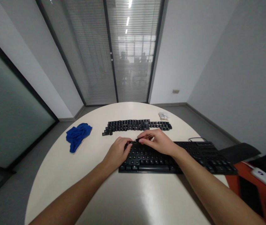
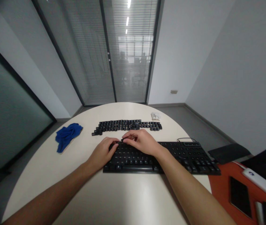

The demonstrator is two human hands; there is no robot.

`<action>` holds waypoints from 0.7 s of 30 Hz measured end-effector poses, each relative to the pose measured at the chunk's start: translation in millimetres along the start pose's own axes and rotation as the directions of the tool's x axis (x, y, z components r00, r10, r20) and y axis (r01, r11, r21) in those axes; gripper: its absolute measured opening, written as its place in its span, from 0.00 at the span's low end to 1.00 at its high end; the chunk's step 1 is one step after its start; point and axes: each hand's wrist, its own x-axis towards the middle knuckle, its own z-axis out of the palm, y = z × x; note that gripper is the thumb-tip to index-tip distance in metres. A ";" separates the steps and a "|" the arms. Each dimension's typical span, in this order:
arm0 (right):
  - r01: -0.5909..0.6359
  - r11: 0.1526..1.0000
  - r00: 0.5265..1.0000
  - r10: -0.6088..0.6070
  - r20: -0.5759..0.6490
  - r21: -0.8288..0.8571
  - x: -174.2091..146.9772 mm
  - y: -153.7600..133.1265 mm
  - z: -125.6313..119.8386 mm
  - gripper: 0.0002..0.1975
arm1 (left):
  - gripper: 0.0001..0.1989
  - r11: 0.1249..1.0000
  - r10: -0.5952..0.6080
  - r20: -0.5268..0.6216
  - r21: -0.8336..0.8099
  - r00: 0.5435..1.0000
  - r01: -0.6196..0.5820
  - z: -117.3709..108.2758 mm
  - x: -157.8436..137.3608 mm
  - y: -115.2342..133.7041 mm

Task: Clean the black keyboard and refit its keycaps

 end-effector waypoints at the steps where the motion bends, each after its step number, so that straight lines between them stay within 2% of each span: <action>1: 0.000 1.000 1.000 -0.001 -0.005 -0.013 0.1 -0.8 1.2 0.10 | 0.08 1.000 -0.016 -0.008 0.009 1.000 0.016 0.5 0.5 0.2; 4: 0.008 0.999 1.000 -0.008 -0.008 -0.033 0.1 -2.5 4.1 0.11 | 0.07 0.998 -0.060 -0.027 0.027 0.998 0.060 1.6 1.4 0.2; 9: -0.006 1.000 1.000 0.006 -0.016 -0.003 0.4 -0.9 6.3 0.11 | 0.07 0.996 -0.062 -0.017 0.058 0.998 0.063 0.8 1.5 0.8; 14: -0.091 0.991 0.996 0.093 -0.018 0.101 1.2 2.7 8.6 0.11 | 0.07 0.990 -0.083 -0.005 0.115 0.997 0.083 -0.5 1.6 1.4; 21: -0.145 0.970 0.988 0.154 -0.030 0.197 2.2 7.6 7.3 0.14 | 0.08 0.999 -0.019 0.020 0.044 1.000 0.018 -5.7 0.7 0.6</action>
